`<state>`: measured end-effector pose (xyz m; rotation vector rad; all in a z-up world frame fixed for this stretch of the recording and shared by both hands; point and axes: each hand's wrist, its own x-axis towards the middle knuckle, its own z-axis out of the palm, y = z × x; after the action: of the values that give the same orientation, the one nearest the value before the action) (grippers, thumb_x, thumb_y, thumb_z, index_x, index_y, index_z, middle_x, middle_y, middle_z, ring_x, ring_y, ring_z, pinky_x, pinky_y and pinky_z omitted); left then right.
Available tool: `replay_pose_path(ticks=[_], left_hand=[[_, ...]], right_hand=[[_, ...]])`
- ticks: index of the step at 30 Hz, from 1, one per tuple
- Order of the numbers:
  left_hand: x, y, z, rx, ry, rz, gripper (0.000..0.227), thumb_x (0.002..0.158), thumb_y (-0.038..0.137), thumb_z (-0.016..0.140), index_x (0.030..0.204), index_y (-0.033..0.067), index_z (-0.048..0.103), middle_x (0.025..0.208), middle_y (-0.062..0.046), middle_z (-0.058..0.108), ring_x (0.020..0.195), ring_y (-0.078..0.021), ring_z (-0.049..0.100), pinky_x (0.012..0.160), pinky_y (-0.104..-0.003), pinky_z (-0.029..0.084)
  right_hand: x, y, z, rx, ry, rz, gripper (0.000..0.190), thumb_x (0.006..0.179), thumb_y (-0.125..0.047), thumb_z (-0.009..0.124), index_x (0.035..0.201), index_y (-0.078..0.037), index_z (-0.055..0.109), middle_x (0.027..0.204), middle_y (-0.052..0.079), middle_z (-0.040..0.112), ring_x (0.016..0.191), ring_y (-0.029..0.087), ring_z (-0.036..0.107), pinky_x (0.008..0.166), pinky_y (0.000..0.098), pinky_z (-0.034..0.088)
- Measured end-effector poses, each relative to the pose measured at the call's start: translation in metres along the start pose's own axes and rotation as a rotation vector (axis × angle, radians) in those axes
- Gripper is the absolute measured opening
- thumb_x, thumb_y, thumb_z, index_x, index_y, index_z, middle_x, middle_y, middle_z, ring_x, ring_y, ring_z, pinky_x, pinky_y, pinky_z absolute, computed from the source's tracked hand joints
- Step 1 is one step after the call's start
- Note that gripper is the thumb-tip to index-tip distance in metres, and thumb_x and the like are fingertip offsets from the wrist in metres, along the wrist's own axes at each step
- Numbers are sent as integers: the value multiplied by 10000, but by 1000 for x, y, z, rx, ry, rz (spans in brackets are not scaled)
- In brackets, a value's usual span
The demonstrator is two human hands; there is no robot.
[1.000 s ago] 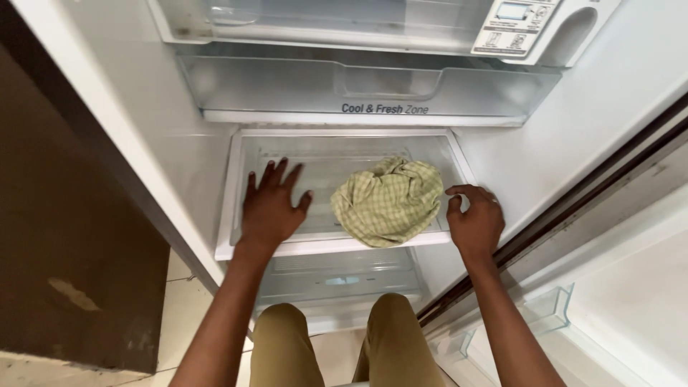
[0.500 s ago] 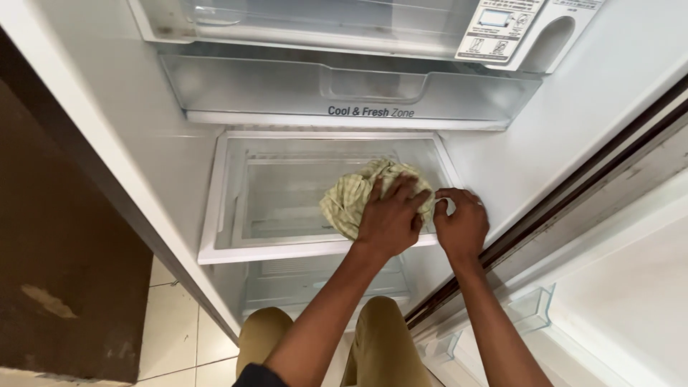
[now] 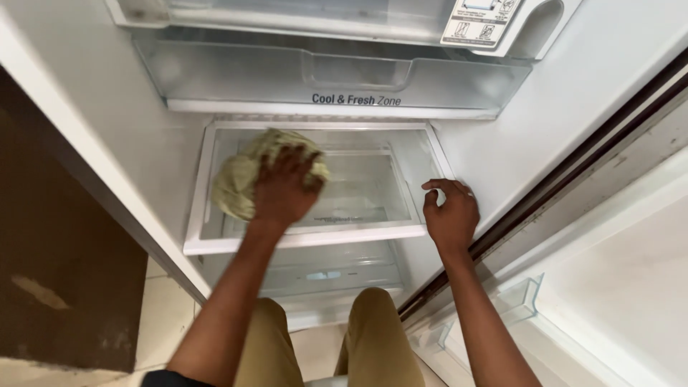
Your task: The person cleans a shelf inside a refrigerator using a cloth.
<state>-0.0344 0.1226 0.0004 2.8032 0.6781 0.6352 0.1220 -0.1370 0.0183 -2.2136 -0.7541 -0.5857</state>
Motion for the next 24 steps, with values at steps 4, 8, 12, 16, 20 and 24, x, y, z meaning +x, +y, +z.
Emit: replay_pose_path(ticks=[4, 8, 12, 16, 20, 24], left_hand=[[-11, -17, 0, 6, 25, -119, 602, 955, 504, 458, 1518, 294, 489, 1633, -27, 375, 1528, -254, 282, 1253, -541, 100], [-14, -7, 14, 93, 34, -185, 594, 966, 449, 399, 1533, 284, 459, 1651, -40, 330, 1537, -261, 240, 1242, -550, 72], [-18, 23, 16, 75, -14, -146, 596, 967, 408, 365, 1544, 280, 435, 1660, -43, 300, 1533, -263, 223, 1234, -554, 55], [-29, 48, 10, 25, -26, -82, 584, 970, 408, 383, 1538, 289, 454, 1665, -36, 311, 1543, -257, 232, 1249, -551, 58], [-39, 47, 6, -41, -40, 7, 569, 976, 453, 413, 1518, 293, 481, 1648, -43, 335, 1538, -266, 245, 1248, -550, 65], [-45, 33, 1, -92, -89, 60, 576, 966, 506, 444, 1504, 308, 503, 1643, -25, 356, 1541, -251, 263, 1262, -538, 87]], right_hand=[[-1, 9, 8, 20, 47, -63, 169, 851, -70, 647, 916, -154, 779, 973, 56, 749, 950, 308, 675, 823, 438, 544], [-1, 1, 3, -38, 31, -14, 167, 858, -73, 646, 913, -162, 776, 935, 65, 730, 917, 311, 669, 783, 455, 538], [-2, 6, 7, -77, 48, -39, 158, 843, -74, 653, 908, -159, 770, 927, 77, 719, 943, 321, 664, 781, 469, 535], [-1, 7, 6, -94, 44, -68, 157, 834, -69, 654, 913, -154, 759, 969, 85, 721, 959, 333, 655, 790, 476, 537], [-1, 14, 10, -94, -4, -96, 144, 864, -71, 646, 956, -139, 732, 1007, 96, 700, 968, 340, 651, 801, 485, 536], [-2, 22, 13, -116, -29, -152, 157, 884, -82, 644, 1011, -142, 714, 1039, 114, 677, 972, 360, 646, 817, 507, 528]])
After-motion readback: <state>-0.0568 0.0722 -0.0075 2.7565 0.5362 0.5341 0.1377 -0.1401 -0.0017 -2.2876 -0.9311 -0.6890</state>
